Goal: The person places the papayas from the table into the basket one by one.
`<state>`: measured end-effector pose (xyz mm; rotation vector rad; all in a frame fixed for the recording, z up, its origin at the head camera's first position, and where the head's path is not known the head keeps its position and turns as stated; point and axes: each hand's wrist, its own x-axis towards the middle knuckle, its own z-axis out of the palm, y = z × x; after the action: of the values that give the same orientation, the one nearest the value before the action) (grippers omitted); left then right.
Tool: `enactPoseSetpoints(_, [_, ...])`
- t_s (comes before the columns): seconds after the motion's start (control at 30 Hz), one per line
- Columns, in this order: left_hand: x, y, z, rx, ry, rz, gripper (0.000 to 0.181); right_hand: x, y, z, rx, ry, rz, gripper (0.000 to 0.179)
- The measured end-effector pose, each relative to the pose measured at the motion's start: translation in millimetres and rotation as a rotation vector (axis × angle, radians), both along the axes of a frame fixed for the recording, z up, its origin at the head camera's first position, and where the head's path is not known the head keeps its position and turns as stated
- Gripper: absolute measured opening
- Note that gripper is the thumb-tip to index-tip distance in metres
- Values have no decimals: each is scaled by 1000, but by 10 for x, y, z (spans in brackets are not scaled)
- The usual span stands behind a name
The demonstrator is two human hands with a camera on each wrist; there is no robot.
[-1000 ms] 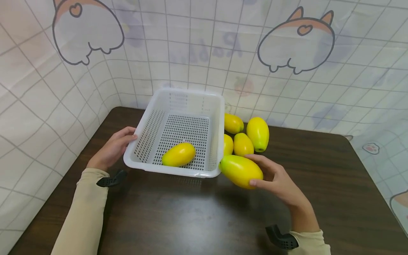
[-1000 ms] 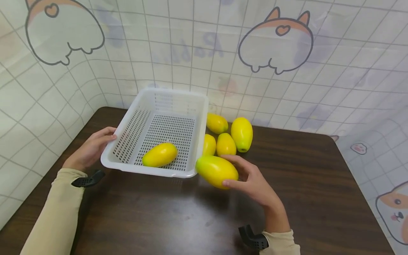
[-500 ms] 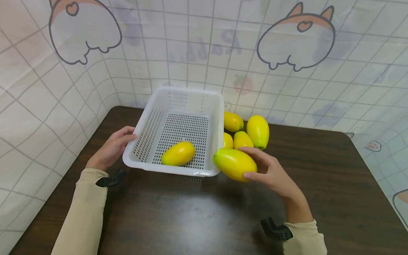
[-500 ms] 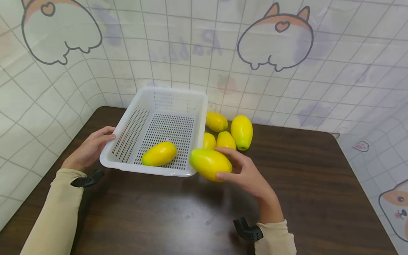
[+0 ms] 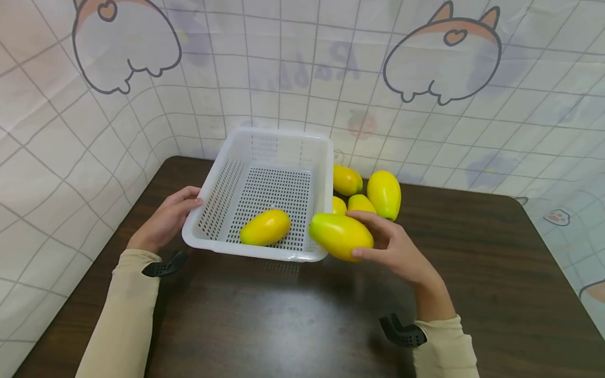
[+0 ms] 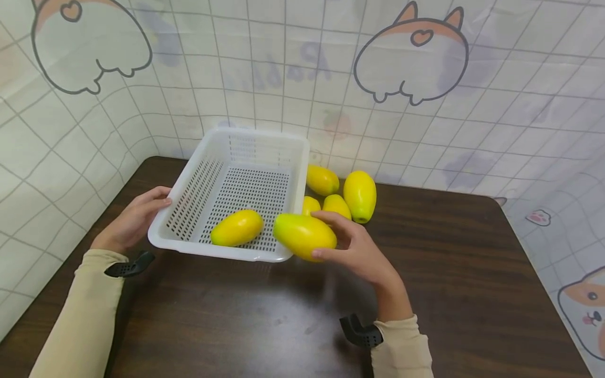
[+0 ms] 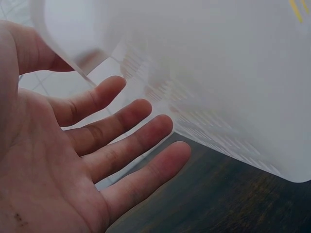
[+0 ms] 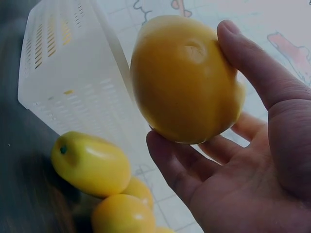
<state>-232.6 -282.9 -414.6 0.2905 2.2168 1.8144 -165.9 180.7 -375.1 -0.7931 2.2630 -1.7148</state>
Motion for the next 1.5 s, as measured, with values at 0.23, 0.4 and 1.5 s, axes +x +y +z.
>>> enactPoseSetpoints(0.23, [21,-30,13,2,-9,6,25,-65,-84,14,-8,9,-39,62])
enactPoseSetpoints(0.4, [3,-21,10,19,-6,-3,27,-97,-121,21,-18,-2,-49,62])
enactPoseSetpoints(1.5, [13,11,5,-33,-12,18,36,-264,-336,70,-38,-43,-43,61])
